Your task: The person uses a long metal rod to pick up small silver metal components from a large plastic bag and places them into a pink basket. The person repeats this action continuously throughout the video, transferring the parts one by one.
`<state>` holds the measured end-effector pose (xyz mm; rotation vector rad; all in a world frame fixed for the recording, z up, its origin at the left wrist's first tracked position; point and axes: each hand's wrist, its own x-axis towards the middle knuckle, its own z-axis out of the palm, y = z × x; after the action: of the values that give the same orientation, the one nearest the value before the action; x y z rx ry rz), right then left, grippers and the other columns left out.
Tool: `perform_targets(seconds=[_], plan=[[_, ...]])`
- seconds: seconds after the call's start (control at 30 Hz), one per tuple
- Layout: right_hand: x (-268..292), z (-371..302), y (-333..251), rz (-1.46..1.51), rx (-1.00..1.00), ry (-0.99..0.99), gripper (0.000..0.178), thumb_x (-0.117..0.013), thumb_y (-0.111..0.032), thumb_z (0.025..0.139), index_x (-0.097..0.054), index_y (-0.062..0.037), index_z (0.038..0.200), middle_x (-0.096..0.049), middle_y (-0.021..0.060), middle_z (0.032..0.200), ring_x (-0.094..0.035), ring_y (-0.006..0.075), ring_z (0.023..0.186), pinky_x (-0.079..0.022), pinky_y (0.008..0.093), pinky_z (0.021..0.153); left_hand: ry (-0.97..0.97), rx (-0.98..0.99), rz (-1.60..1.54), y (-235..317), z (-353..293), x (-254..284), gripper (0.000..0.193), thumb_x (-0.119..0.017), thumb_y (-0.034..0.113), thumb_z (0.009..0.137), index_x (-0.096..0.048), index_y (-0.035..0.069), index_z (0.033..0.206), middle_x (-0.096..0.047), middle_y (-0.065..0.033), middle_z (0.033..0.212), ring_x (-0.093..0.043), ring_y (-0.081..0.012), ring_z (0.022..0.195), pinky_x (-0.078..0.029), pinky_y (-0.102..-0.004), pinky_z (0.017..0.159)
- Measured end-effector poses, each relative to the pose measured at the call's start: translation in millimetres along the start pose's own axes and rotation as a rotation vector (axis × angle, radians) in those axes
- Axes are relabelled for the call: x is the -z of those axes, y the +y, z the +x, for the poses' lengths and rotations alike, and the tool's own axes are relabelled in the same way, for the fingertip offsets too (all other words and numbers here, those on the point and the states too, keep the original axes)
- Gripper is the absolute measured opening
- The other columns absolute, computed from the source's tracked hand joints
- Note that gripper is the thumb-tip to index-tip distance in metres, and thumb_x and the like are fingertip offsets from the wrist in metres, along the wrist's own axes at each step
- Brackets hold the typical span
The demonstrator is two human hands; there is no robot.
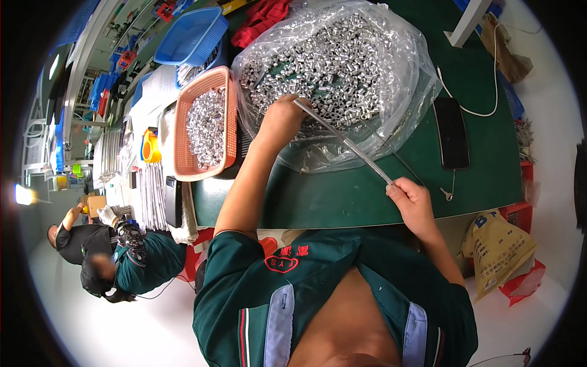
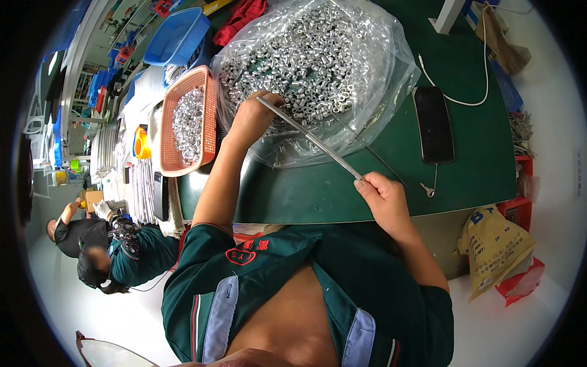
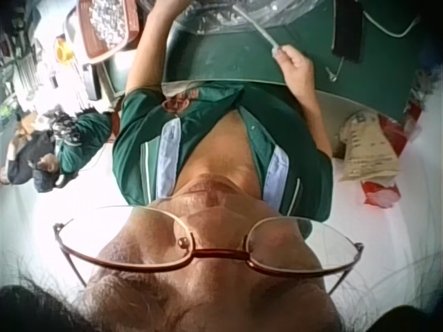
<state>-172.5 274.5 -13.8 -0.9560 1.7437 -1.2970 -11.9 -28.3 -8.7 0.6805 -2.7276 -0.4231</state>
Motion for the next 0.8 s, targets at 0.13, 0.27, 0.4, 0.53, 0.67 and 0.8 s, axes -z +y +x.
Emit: perform_targets(seconds=[0.13, 0.27, 0.4, 0.53, 0.67, 0.8], plan=[[-0.2, 0.3, -0.6, -0.007, -0.005, 0.006, 0.018, -0.063, -0.014, 0.091, -0.059, 0.0014, 0.082, -0.045, -0.001, 0.06, -0.039, 0.0045, 0.059, -0.035, 0.0233, 0.052, -0.005, 0.013, 0.139, 7.3, -0.5, -5.3, 0.018, -0.057, 0.005, 0.079, -0.067, 0.006, 0.094, -0.064, -0.014, 0.089, -0.062, -0.0345, 0.085, -0.051, -0.0419, 0.073], [-0.3, 0.4, -1.0, -0.012, 0.004, 0.013, 0.018, -0.063, -0.014, 0.091, -0.059, 0.0013, 0.082, -0.045, -0.0007, 0.06, -0.039, 0.0047, 0.058, -0.036, 0.0233, 0.052, 0.023, 0.017, 0.199, 10.2, -1.2, -8.8, 0.015, -0.057, 0.006, 0.079, -0.067, 0.006, 0.091, -0.064, -0.0146, 0.087, -0.063, -0.0345, 0.084, -0.051, -0.0422, 0.072], [-0.3, 0.2, -2.5, 0.0, -0.004, 0.005, 0.018, -0.063, -0.014, 0.091, -0.06, 0.0013, 0.082, -0.045, -0.0009, 0.06, -0.039, 0.0045, 0.058, -0.036, 0.0234, 0.052, 0.099, 0.017, 0.113, 0.5, -2.9, -18.6, 0.017, -0.06, 0.006, 0.076, -0.067, 0.008, 0.091, -0.064, -0.0155, 0.086, -0.062, -0.0368, 0.083, -0.051, -0.043, 0.072], [0.2, 0.3, -3.5, -0.006, -0.022, 0.004, 0.019, -0.063, -0.014, 0.091, -0.06, 0.0014, 0.081, -0.045, -0.0013, 0.059, -0.039, 0.0042, 0.058, -0.035, 0.0235, 0.052, 0.186, 0.217, -0.156, 4.0, -6.0, -15.2, 0.015, -0.064, 0.004, 0.078, -0.067, 0.005, 0.092, -0.066, -0.0121, 0.083, -0.064, -0.0274, 0.074, -0.051, -0.0368, 0.067], [-0.2, 0.3, -3.2, -0.013, -0.005, 0.011, 0.019, -0.062, -0.014, 0.091, -0.059, 0.0017, 0.081, -0.044, -0.0015, 0.059, -0.039, 0.004, 0.058, -0.034, 0.0236, 0.051, 0.309, 0.569, -1.466, -9.1, -8.5, -4.3, 0.017, -0.067, 0.004, 0.082, -0.062, 0.0, 0.098, -0.066, -0.0082, 0.084, -0.06, -0.0142, 0.071, -0.05, -0.0281, 0.064], [-2.2, 0.8, -2.3, -0.012, -0.008, 0.009, 0.019, -0.062, -0.014, 0.091, -0.059, 0.0019, 0.081, -0.044, -0.0014, 0.059, -0.039, 0.0038, 0.058, -0.034, 0.0236, 0.051, 0.425, 0.638, -2.229, 3.2, -9.7, 0.3, 0.014, -0.068, 0.008, 0.085, -0.06, 0.003, 0.096, -0.065, -0.0109, 0.088, -0.061, -0.0185, 0.077, -0.051, -0.0289, 0.066]])
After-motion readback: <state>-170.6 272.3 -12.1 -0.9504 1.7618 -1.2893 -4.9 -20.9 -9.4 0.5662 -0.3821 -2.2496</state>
